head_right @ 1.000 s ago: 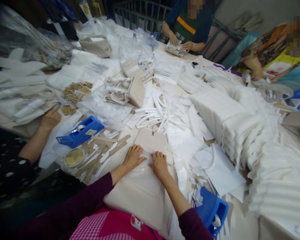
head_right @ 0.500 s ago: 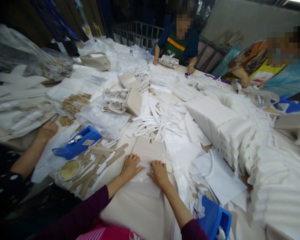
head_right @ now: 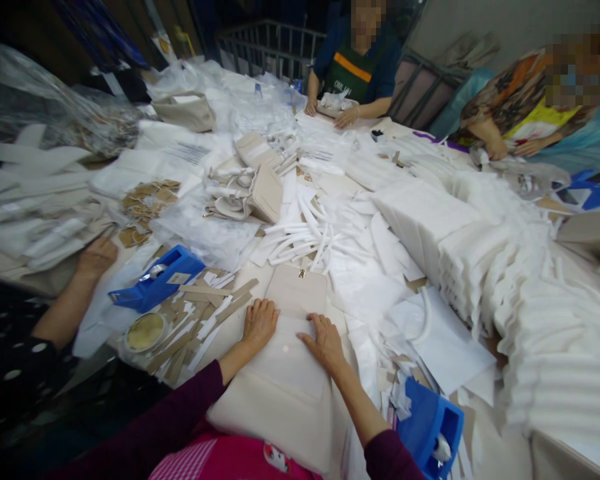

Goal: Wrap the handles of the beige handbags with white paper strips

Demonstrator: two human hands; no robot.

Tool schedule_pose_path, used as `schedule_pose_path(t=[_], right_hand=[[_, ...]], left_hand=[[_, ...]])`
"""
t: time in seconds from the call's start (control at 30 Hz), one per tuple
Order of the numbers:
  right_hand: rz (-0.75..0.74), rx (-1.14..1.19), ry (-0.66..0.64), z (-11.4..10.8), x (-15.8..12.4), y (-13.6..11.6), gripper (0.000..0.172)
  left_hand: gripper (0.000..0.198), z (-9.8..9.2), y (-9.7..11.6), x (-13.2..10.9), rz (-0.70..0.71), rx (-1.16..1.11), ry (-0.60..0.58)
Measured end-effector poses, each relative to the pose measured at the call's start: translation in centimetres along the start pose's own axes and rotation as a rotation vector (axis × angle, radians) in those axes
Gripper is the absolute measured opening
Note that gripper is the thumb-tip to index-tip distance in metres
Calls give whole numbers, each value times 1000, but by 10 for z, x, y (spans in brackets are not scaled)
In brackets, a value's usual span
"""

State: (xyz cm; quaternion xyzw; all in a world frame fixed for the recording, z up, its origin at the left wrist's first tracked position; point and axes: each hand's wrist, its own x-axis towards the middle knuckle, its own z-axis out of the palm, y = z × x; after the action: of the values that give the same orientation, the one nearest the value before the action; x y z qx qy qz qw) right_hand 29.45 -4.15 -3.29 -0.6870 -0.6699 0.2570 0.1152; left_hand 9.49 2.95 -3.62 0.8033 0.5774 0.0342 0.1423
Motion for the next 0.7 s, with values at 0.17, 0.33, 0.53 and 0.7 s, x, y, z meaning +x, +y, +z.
schedule_pose_path(t=[0.17,0.33,0.53,0.7], right_hand=[[-43,127,25,7,1,7,31],[-86,223,27,9,3,12,21],[-72,298,-84,6,11,26,19],[3,90,-108,-27,55,25,4]], left_hand=[[29,3,-2,-2,-24,2,96],[51,-4,-6,-11,526,-213,-54],[69,-10,-11,-16,709,-244,-310],[67,-8,-17,-15,744,-265,-297]])
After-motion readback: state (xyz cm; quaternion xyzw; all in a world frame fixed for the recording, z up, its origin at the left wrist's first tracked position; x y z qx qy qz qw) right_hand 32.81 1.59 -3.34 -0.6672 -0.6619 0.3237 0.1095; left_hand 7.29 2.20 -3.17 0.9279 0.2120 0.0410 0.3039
